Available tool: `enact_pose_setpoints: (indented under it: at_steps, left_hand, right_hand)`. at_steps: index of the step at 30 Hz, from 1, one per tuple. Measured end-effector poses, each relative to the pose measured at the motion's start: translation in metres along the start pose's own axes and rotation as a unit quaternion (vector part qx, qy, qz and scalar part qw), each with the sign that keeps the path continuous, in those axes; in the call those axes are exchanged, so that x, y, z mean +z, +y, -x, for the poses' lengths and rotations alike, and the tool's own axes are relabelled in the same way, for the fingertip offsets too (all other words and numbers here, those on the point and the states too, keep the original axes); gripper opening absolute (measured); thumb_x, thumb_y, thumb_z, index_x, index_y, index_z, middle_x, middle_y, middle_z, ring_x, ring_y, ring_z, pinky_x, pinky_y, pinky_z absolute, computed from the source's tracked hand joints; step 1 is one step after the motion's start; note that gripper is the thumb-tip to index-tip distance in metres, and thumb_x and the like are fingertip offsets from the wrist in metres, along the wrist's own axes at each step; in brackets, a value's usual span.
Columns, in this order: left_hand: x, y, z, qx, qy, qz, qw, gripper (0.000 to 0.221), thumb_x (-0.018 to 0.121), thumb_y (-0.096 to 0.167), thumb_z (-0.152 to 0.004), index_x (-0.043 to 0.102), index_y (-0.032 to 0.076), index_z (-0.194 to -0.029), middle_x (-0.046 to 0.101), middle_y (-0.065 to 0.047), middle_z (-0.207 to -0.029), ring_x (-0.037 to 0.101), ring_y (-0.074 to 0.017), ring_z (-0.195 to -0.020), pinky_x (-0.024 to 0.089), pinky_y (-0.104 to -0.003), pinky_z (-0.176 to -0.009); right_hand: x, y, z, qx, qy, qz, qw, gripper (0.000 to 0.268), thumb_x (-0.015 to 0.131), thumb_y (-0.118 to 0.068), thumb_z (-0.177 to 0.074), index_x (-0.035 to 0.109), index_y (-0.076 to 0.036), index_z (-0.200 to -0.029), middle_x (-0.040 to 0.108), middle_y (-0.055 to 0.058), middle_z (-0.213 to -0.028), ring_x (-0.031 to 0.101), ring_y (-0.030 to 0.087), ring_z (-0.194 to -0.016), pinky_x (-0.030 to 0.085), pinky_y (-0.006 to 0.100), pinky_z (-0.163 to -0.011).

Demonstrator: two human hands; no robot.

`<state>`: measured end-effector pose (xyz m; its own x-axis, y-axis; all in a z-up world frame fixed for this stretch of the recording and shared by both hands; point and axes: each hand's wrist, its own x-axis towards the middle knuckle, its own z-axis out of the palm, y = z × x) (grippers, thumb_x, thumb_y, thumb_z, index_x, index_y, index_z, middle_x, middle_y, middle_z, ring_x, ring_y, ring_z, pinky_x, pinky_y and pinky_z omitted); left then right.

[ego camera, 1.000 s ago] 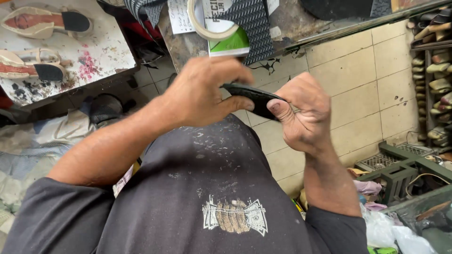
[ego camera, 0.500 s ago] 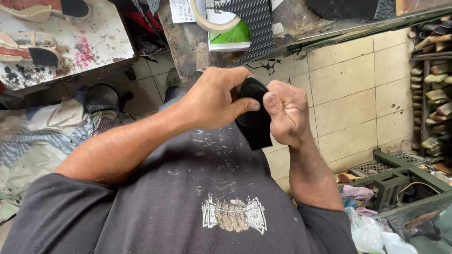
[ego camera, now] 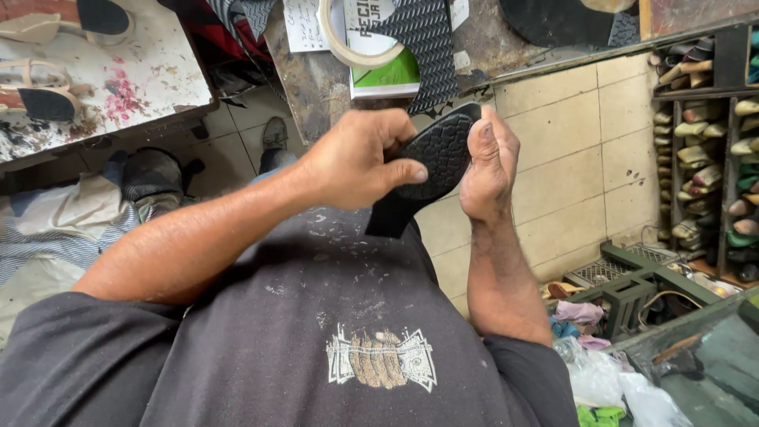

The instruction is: Apply adhesive to a shoe and attach a new rubber sole

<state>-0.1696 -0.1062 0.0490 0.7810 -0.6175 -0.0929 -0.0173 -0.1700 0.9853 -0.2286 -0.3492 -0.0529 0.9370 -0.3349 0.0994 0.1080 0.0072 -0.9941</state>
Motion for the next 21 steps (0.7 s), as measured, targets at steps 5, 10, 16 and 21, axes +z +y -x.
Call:
enact_pose_setpoints:
  at_steps: [5,10,16,21]
  left_hand:
    - [-0.018,0.012,-0.007,0.001,-0.032,-0.062,0.998,0.027,0.086,0.024,-0.081,0.068,0.007,-0.093,0.055,-0.008,-0.058,0.064,-0.0307,-0.057,0.049,-0.043,-0.053]
    - [-0.026,0.029,-0.008,-0.049,-0.069,-0.124,0.989,0.025,0.084,0.028,-0.077,0.068,0.012,-0.088,0.061,-0.007,-0.059,0.069,-0.0333,-0.063,0.052,-0.044,-0.055]
    - [-0.02,0.031,-0.002,-0.02,-0.111,-0.275,0.955,0.022,0.081,0.022,-0.081,0.078,0.013,-0.101,0.073,-0.01,-0.072,0.075,-0.0385,-0.071,0.061,-0.049,-0.06]
    - [-0.008,0.02,0.014,0.153,-0.029,-0.392,0.907,0.01,0.068,0.012,-0.09,0.068,0.01,-0.079,0.061,-0.007,-0.055,0.068,-0.0303,-0.052,0.058,-0.041,-0.047]
  right_hand:
    - [0.04,-0.081,-0.018,0.053,-0.138,-0.071,0.987,0.056,0.061,-0.052,-0.095,0.069,0.002,-0.108,0.07,0.011,-0.082,0.069,0.009,-0.076,0.061,0.025,-0.069]
    - [0.045,-0.082,-0.019,0.066,-0.209,-0.218,0.951,0.068,0.069,-0.051,-0.083,0.058,0.01,-0.112,0.067,0.03,-0.096,0.073,0.03,-0.091,0.063,0.038,-0.079]
    - [0.04,-0.11,-0.016,-0.019,-0.256,0.055,0.965,0.035,0.092,0.007,-0.074,0.065,0.012,-0.097,0.067,0.024,-0.091,0.07,0.026,-0.087,0.061,0.036,-0.079]
    - [0.048,-0.117,-0.01,-0.09,-0.324,0.155,0.929,0.013,0.086,-0.007,-0.088,0.076,-0.001,-0.092,0.069,0.014,-0.086,0.067,0.03,-0.082,0.056,0.039,-0.079]
